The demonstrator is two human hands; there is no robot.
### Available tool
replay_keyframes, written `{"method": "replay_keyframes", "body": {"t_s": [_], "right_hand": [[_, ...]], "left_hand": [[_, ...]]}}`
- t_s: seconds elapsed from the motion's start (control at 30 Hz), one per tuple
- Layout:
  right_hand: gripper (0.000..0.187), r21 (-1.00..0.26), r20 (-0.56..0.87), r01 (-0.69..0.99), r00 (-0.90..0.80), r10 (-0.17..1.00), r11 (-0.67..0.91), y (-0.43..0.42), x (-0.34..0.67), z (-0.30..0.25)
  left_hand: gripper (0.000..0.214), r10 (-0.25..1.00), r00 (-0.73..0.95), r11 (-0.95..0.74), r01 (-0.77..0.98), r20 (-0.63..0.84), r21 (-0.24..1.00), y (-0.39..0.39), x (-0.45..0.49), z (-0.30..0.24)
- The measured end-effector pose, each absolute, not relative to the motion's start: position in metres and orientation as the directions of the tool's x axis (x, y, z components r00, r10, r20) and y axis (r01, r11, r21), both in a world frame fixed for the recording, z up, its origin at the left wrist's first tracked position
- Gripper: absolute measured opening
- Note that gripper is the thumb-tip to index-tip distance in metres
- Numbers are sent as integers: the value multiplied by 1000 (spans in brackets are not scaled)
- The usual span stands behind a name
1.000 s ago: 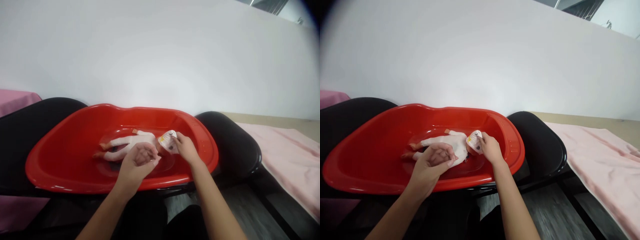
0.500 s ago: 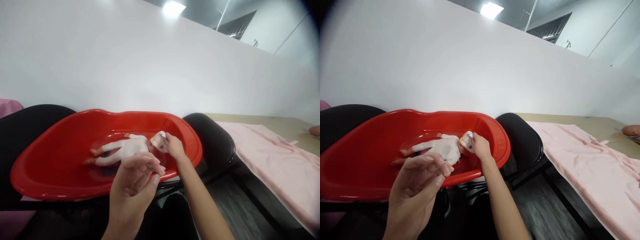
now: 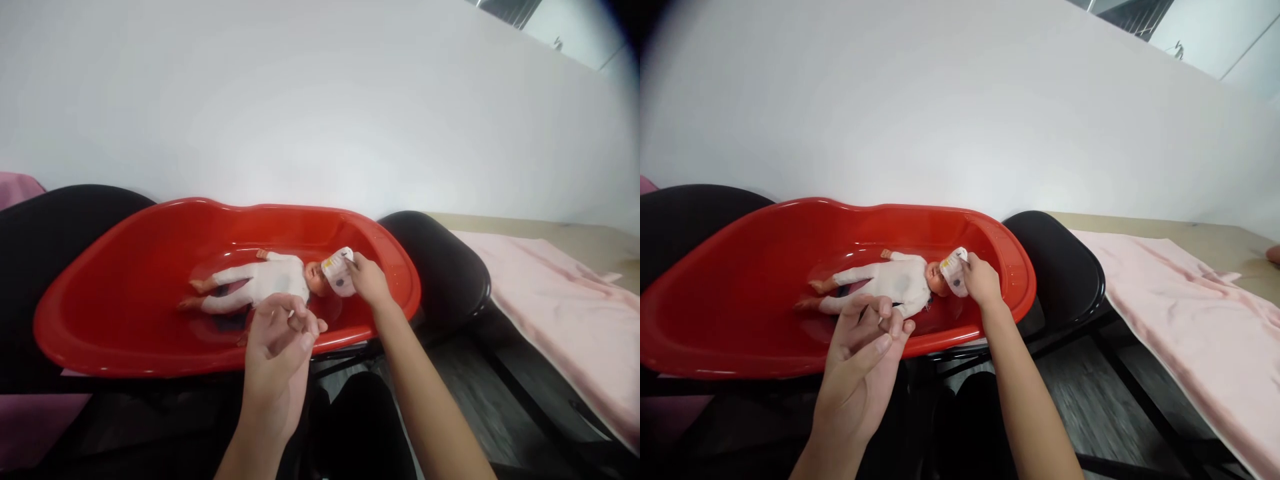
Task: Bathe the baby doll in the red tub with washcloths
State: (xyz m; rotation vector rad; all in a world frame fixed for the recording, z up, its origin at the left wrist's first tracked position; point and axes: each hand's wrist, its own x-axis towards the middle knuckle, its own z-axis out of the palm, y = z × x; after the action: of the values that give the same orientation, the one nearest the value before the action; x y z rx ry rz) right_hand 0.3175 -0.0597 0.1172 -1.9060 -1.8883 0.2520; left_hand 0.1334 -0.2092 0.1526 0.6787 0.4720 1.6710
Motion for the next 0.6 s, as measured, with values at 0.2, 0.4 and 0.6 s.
{"method": "replay_keyframes", "body": {"t_s": [0.2,0.4,0.6], "right_hand": [[28,-421,150,906,32,988,34,-57,319,114],[31,-421,127,905,-1,992,55,-56,319,112],[32,-402,117,912,-30,993,75,-57,317,112]], "left_hand": [[34,988,-83,-145,-805,132,575,-202,127,137],[26,994,-53,-96,-850,97,518,-195,123,125],[27,991,-57,-112,-845,120,522,-193,121,121]]}}
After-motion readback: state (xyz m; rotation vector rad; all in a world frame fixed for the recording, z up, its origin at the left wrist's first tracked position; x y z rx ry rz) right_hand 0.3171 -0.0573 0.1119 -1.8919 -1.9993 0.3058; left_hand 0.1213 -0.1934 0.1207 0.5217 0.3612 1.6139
